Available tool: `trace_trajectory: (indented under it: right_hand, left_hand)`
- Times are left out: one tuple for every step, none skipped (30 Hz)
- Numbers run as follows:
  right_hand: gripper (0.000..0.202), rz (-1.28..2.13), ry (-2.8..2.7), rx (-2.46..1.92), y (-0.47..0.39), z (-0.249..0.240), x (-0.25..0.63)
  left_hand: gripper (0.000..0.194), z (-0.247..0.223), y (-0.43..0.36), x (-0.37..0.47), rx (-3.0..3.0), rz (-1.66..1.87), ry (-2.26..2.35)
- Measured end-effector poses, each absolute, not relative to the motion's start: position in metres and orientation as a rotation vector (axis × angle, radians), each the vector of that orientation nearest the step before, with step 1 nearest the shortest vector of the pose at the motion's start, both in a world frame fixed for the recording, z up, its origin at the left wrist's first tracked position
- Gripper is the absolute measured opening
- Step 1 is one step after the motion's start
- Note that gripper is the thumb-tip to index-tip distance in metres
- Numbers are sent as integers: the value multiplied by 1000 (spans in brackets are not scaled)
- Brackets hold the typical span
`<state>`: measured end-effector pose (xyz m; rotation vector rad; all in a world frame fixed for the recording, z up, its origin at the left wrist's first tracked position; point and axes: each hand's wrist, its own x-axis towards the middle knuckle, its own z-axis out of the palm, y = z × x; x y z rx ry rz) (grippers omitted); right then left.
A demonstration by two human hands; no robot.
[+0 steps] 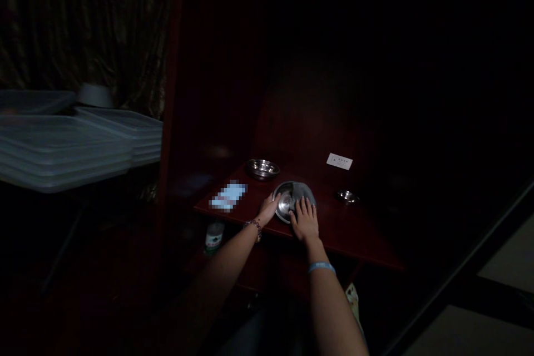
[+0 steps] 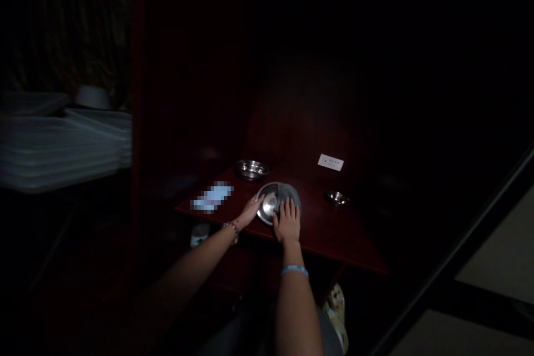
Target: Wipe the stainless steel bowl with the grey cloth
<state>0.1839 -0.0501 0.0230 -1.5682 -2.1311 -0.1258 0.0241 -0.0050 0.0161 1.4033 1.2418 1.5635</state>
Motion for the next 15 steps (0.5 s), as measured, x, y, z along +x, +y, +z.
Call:
trace_trajectory:
  right_hand:
    - [57, -112, -2163, -1572, -52, 23, 183]
    - [56, -102, -2190, -1577, -53, 23, 182]
    - [55, -90, -2210, -1582, -54, 23, 182]
    - [55, -76, -2225, -1582, -55, 23, 181]
    - [55, -55, -2236, -1570, -56, 23, 180]
    - [55, -23, -2246, -1544, -56, 23, 180]
    - [55, 18, -2260, -1503, -57, 24, 179]
    - [55, 67, -2276, -1453, -58, 26, 179]
    - [54, 121, -2292, -1405, -60, 27, 178]
    - [55, 181, -2301, -1369, -62, 29, 177]
    - [55, 244, -2297, -1349, -63, 31, 177]
    - [54, 310, -2282, -1340, -65, 34, 176]
    - [53, 380, -2259, -1335, -67, 36, 175]
    - [50, 447, -2228, -1329, -68, 38, 175]
    - [47, 505, -2196, -1320, -68, 40, 174]
  left_hand:
    - [48, 16, -4, 24, 1380, 1549, 1278]
    - [48, 16, -4, 25, 1376, 1532, 1285]
    - [48, 16, -4, 25, 1377, 1522, 1288]
    - [48, 15, -3, 25, 1380, 1512, 1293]
    - [48, 15, -3, 24, 1387, 1510, 1296]
    - [48, 15, -3, 24, 1395, 1513, 1302]
    - [49, 15, -3, 24, 1405, 1519, 1307]
    - [49, 15, -4, 24, 1415, 1528, 1309]
    - [50, 15, -4, 24, 1425, 1535, 1305]
    - [51, 15, -4, 25, 1429, 1541, 1297]
    - [51, 15, -4, 25, 1428, 1545, 1285]
    - [51, 15, -4, 26, 1427, 1551, 1269]
    - [51, 14, -4, 26, 1422, 1558, 1255]
    - [50, 14, -3, 27, 1420, 1565, 1244]
    - [50, 14, -2, 27, 1422, 1572, 1234]
